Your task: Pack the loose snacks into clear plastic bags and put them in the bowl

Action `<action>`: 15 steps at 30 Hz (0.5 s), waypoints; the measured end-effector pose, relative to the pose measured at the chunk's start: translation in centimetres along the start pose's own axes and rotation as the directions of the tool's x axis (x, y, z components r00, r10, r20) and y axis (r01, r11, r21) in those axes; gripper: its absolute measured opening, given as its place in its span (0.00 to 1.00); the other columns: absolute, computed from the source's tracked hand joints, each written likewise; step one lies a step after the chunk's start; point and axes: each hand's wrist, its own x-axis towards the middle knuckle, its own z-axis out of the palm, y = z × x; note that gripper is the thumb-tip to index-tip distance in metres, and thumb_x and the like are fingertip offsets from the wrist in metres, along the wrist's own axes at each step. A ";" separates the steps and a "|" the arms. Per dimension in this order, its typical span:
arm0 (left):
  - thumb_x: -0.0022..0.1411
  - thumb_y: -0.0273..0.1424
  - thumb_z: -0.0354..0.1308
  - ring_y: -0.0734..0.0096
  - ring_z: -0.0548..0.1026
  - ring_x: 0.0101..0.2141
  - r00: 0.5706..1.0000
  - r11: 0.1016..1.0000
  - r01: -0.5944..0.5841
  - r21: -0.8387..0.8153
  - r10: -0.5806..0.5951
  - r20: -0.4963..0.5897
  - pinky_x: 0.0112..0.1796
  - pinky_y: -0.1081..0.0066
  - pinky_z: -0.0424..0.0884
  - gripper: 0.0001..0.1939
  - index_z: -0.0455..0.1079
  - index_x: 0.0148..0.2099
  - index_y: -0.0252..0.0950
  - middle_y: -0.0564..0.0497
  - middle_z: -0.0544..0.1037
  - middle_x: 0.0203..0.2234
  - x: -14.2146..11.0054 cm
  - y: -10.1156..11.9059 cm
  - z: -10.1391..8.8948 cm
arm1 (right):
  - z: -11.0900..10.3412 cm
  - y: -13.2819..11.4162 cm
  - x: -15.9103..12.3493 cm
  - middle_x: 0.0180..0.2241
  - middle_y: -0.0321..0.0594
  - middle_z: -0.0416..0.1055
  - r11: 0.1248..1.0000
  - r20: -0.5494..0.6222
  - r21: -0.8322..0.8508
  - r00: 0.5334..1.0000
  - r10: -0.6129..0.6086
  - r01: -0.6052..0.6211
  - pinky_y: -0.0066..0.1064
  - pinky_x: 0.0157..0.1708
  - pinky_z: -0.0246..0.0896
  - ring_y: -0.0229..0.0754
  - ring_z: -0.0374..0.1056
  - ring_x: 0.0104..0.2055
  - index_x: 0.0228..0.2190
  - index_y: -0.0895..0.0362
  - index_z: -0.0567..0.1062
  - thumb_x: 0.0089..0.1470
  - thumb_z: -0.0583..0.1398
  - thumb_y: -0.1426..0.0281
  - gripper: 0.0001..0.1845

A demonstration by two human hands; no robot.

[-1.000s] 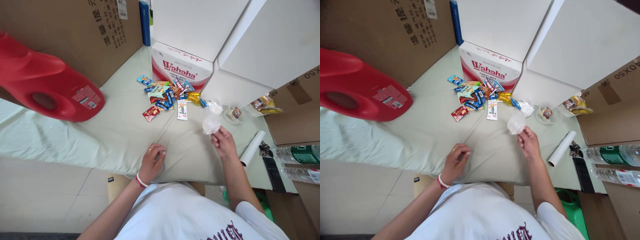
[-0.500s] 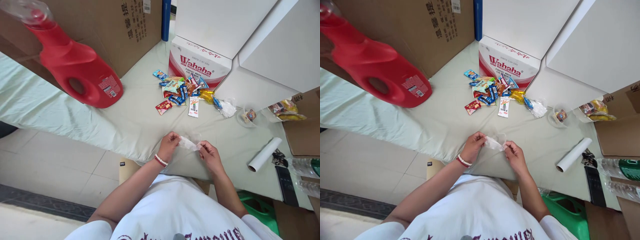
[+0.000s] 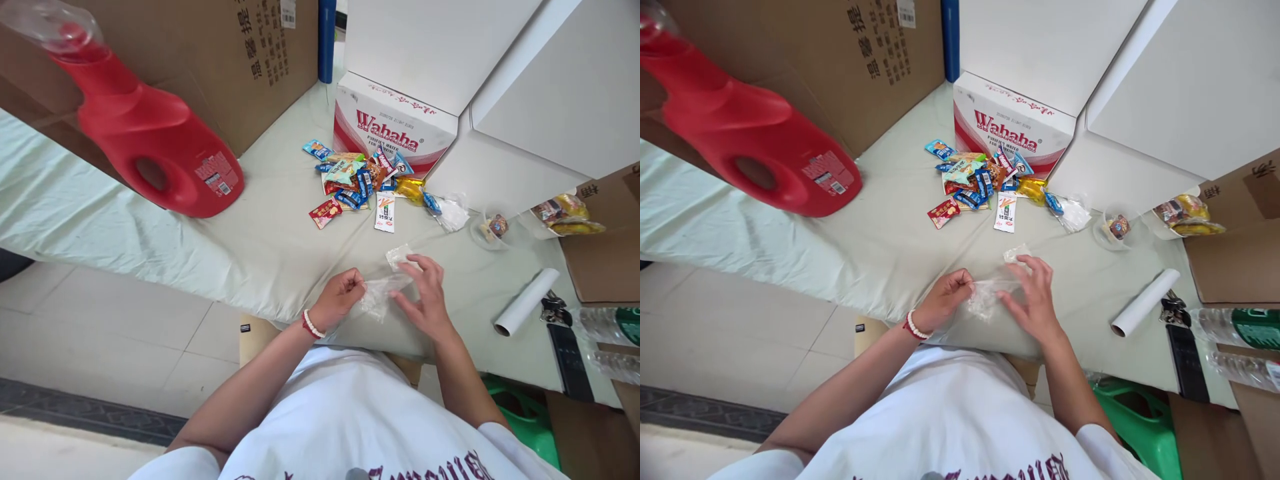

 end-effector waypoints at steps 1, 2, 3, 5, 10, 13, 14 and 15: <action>0.60 0.40 0.61 0.75 0.64 0.27 0.999 1.000 -0.018 0.019 0.017 0.045 0.32 0.71 0.61 0.14 0.65 0.29 0.37 0.56 0.68 0.23 0.1 0.3 -0.3 | -0.1 -0.4 0.7 0.51 0.45 0.73 0.998 0.117 -0.015 0.991 -0.061 0.063 0.49 0.58 0.60 0.56 0.61 0.61 0.44 0.48 0.79 0.60 0.62 0.59 0.12; 0.60 0.41 0.62 0.75 0.64 0.27 0.998 0.999 -0.036 0.029 0.034 0.059 0.32 0.72 0.61 0.15 0.65 0.29 0.37 0.56 0.68 0.23 0.2 0.6 -0.6 | 0.0 -0.7 1.4 0.46 0.44 0.76 0.996 0.217 -0.005 0.972 -0.089 0.092 0.47 0.55 0.62 0.54 0.65 0.58 0.41 0.48 0.79 0.62 0.60 0.60 0.10; 0.59 0.42 0.63 0.75 0.65 0.28 0.998 0.999 -0.046 0.030 0.045 0.034 0.32 0.72 0.62 0.16 0.65 0.30 0.37 0.56 0.68 0.24 0.3 0.8 -0.8 | 0.1 -1.0 1.9 0.41 0.43 0.77 0.996 0.284 0.008 0.955 -0.088 0.089 0.44 0.51 0.65 0.52 0.69 0.53 0.38 0.49 0.79 0.64 0.57 0.61 0.11; 0.58 0.46 0.65 0.73 0.69 0.30 0.994 1.000 -0.016 -0.005 0.015 -0.108 0.34 0.72 0.66 0.18 0.65 0.33 0.37 0.55 0.70 0.27 0.5 1.0 -1.1 | 0.6 -1.7 2.6 0.34 0.41 0.77 1.000 0.297 -0.017 0.955 -0.008 0.013 0.38 0.42 0.66 0.48 0.72 0.41 0.36 0.50 0.78 0.66 0.54 0.61 0.14; 0.47 0.48 0.73 0.70 0.75 0.35 0.945 0.954 0.206 -0.218 -0.252 -0.211 0.36 0.68 0.72 0.29 0.66 0.44 0.38 0.50 0.75 0.37 0.5 0.0 -0.4 | 2.4 -3.1 2.2 0.26 0.37 0.72 0.976 0.129 -0.029 0.967 0.218 -0.216 0.31 0.31 0.60 0.41 0.66 0.28 0.31 0.52 0.75 0.63 0.58 0.56 0.15; 0.49 0.48 0.71 0.74 0.73 0.29 0.952 0.939 0.217 -0.268 -0.265 -0.156 0.35 0.69 0.71 0.24 0.68 0.35 0.35 0.53 0.74 0.29 0.4 -0.7 -0.5 | 2.7 -2.9 1.9 0.23 0.33 0.68 0.876 0.228 0.246 0.904 0.363 -0.414 0.29 0.26 0.59 0.38 0.62 0.24 0.29 0.53 0.74 0.59 0.62 0.52 0.17; 0.50 0.47 0.71 0.75 0.72 0.28 0.954 0.939 0.197 -0.281 -0.250 -0.167 0.34 0.70 0.70 0.22 0.68 0.32 0.35 0.54 0.74 0.27 0.3 -0.7 -0.6 | 2.6 -2.7 1.9 0.23 0.33 0.67 0.816 0.262 0.335 0.879 0.399 -0.470 0.29 0.25 0.59 0.37 0.61 0.23 0.29 0.53 0.74 0.57 0.63 0.51 0.18; 0.50 0.47 0.70 0.76 0.71 0.27 0.955 0.940 0.174 -0.292 -0.234 -0.182 0.33 0.71 0.69 0.21 0.68 0.31 0.35 0.54 0.73 0.26 0.3 -0.7 -0.8 | 2.4 -2.5 1.9 0.22 0.32 0.67 0.765 0.278 0.399 0.861 0.425 -0.506 0.29 0.24 0.59 0.37 0.60 0.23 0.28 0.53 0.73 0.55 0.64 0.50 0.19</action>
